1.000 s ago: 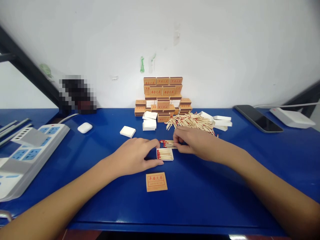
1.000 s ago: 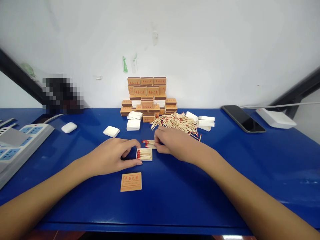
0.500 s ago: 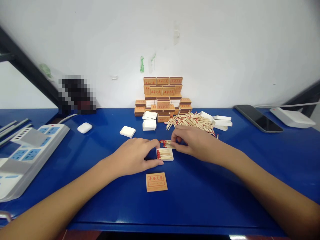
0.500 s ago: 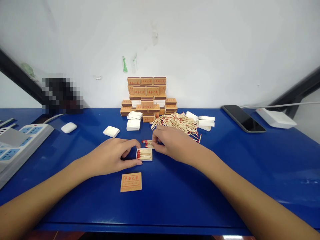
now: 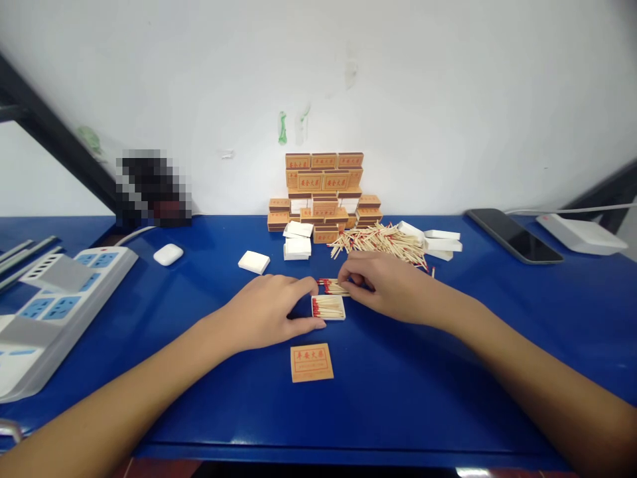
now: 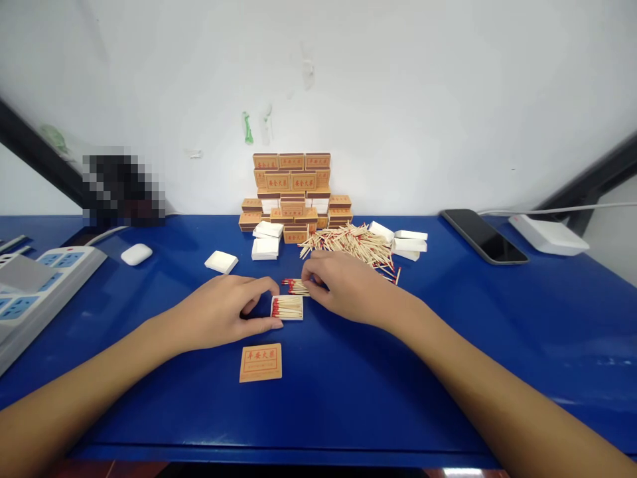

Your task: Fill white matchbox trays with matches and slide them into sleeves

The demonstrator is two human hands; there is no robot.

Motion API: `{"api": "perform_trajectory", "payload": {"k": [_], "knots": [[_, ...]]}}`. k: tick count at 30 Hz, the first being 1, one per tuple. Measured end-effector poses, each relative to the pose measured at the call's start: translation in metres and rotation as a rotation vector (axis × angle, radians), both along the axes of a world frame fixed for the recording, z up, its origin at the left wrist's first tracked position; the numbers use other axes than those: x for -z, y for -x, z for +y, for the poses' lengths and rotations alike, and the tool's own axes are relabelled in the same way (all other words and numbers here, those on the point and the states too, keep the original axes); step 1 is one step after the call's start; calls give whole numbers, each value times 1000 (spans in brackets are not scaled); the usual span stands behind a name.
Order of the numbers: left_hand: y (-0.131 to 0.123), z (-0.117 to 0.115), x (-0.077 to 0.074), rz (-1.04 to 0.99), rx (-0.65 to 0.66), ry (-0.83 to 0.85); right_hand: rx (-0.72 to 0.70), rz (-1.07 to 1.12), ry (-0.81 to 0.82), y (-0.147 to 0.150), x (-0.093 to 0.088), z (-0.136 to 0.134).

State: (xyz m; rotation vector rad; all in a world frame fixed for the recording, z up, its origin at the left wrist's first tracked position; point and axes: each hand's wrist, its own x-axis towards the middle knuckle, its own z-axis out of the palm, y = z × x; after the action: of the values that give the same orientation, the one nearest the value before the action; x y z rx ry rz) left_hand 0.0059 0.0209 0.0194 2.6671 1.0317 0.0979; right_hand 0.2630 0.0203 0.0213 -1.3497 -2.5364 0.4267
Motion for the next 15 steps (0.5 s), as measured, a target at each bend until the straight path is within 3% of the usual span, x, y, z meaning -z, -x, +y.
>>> {"api": "perform_trajectory", "payload": {"k": [15], "knots": [[0, 1, 1, -18, 6, -7, -80, 78, 1, -5, -4, 0]]}}
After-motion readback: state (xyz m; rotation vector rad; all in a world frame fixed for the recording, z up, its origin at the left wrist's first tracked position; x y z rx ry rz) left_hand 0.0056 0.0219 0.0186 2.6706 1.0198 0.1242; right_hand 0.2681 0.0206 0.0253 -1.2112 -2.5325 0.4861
